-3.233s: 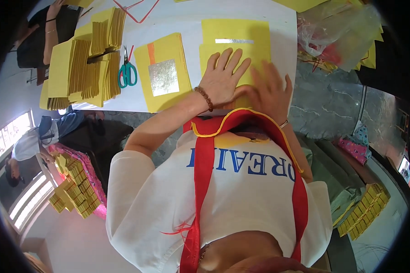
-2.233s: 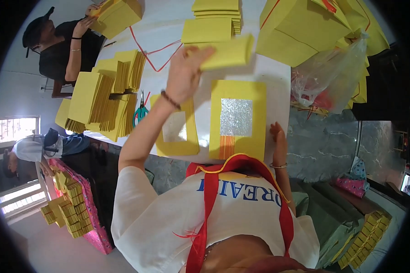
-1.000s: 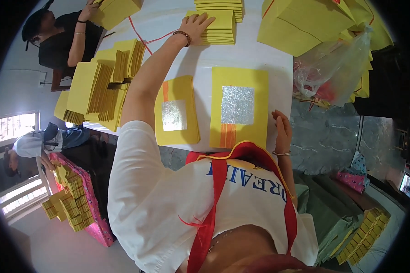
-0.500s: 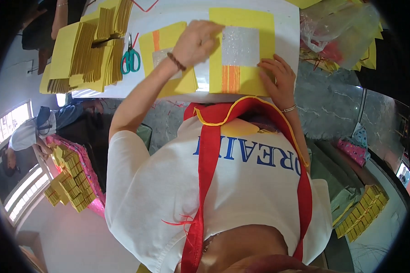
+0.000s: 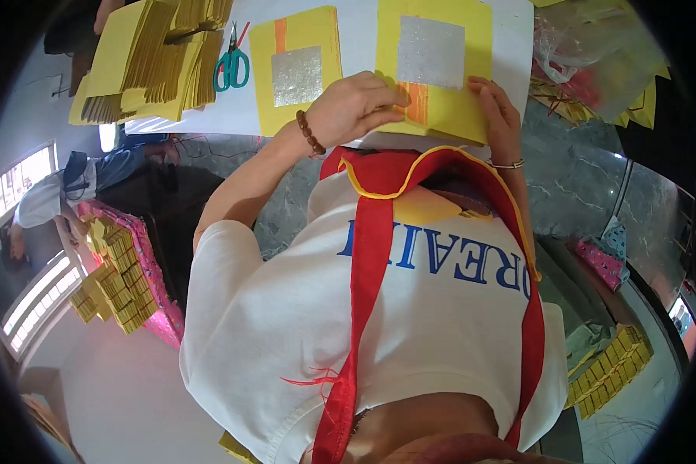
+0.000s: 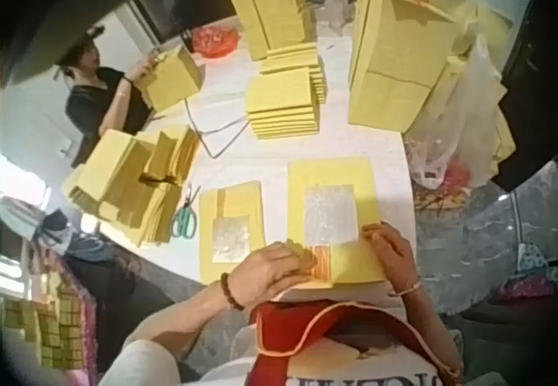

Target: Folding yellow sheets of paper and stacking them on a workbench.

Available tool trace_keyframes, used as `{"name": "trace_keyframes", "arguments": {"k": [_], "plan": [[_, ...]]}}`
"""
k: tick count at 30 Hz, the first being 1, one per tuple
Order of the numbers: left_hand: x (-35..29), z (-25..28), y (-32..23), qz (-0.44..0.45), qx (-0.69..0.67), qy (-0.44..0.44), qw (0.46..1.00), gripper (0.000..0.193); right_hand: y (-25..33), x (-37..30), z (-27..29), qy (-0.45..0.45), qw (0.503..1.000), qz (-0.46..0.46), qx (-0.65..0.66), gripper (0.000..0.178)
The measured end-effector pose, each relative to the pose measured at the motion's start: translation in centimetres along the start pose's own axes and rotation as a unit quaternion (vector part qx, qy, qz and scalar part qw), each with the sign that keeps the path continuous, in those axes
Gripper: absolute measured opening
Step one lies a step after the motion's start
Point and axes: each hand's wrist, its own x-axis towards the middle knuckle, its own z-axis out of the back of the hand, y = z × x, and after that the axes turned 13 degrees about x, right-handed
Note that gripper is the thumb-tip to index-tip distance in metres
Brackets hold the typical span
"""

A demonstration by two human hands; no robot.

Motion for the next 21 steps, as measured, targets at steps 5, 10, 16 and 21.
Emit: {"name": "trace_keyframes", "arguments": {"k": [5, 10, 16, 21], "plan": [[0.7, -0.3, 0.7, 0.028, -0.066, -0.035, 0.997, 0.012, 0.0, 0.2, 0.1, -0.018, 0.996, -0.048, 0.075, 0.034], [0.8, 0.4, 0.5, 0.105, -0.110, 0.017, 0.988, 0.014, 0.1, 0.4, 0.2, -0.025, 0.992, -0.062, 0.112, 0.040], [1.0, 0.2, 1.2, 0.189, -0.184, 0.048, 0.963, 0.016, -0.6, 0.7, 0.5, -0.007, 0.994, -0.029, 0.109, 0.040], [0.9, -0.3, 2.0, 0.232, -0.296, 0.067, 0.924, 0.015, -0.4, 0.7, 0.2, -0.029, 0.995, -0.043, 0.080, 0.040]]}}
